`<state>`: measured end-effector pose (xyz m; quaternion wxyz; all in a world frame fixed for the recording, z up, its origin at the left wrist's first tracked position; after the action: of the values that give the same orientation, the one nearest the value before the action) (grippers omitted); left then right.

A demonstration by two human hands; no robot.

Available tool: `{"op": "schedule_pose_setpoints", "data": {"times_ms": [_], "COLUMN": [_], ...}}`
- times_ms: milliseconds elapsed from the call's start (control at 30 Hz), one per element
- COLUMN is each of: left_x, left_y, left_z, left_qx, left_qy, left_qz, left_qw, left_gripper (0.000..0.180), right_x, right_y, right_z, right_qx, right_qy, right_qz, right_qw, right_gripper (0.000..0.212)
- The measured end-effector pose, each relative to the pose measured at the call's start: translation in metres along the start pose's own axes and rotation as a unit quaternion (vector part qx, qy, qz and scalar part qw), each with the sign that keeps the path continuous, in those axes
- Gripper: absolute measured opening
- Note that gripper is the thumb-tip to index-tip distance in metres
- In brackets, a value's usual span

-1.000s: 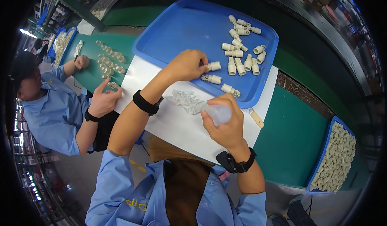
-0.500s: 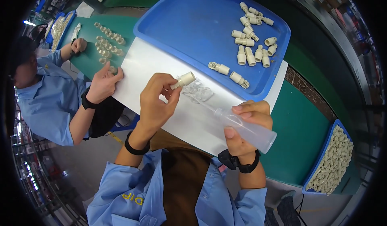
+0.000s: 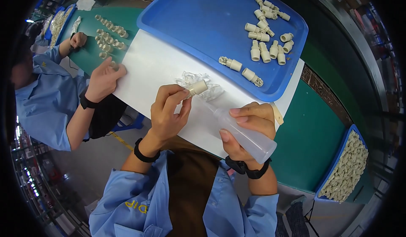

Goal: The person picks up a plastic component from a blue tray, applies liquid to it from a squeeze bottle, and wipes it with a cloth before placing it on the green work surface.

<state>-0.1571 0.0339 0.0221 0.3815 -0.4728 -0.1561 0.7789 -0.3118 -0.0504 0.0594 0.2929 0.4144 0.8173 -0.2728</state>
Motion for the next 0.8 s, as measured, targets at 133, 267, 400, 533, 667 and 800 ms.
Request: {"op": "schedule_pose_setpoints", "data": {"times_ms": [133, 267, 400, 533, 667, 800], "left_x": [-0.001, -0.002, -0.004, -0.002, 0.003, 0.013], "left_y": [0.0, -0.001, -0.004, -0.003, 0.002, 0.016], "left_z": [0.003, 0.001, -0.002, -0.014, -0.028, -0.043], "left_qx": [0.006, 0.015, 0.037, 0.13, 0.239, 0.381], "left_qy": [0.006, -0.007, -0.031, -0.106, -0.171, -0.306], "left_qz": [0.002, 0.002, 0.001, -0.006, -0.007, -0.028], "left_qw": [1.0, 1.0, 0.999, 0.986, 0.956, 0.872], "left_gripper": [0.031, 0.031, 0.031, 0.028, 0.024, 0.017], "right_x": [-0.002, -0.002, -0.002, -0.001, 0.0, 0.0], "right_y": [0.002, 0.005, 0.003, 0.003, 0.001, -0.001], "right_z": [-0.002, -0.002, -0.003, -0.003, -0.002, -0.001], "right_qx": [0.014, 0.021, 0.016, 0.02, 0.003, -0.002], "right_qy": [0.0, 0.002, 0.003, -0.001, 0.001, 0.002], "right_qz": [-0.019, -0.032, -0.029, -0.024, -0.012, -0.005], "right_qw": [1.0, 0.999, 0.999, 0.999, 1.0, 1.0], "right_gripper": [0.034, 0.034, 0.034, 0.034, 0.034, 0.034]}}
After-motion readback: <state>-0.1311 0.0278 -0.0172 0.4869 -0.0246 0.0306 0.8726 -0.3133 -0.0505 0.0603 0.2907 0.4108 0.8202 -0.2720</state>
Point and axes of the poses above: each hand's wrist, its own x-axis away from the middle knuckle, its own y-axis out of the palm, z = x × y, the point moved 9 cm from there along -x, towards the middle knuckle, and after that the axes turned 5 degrees about -z, right-handed, at the moved point
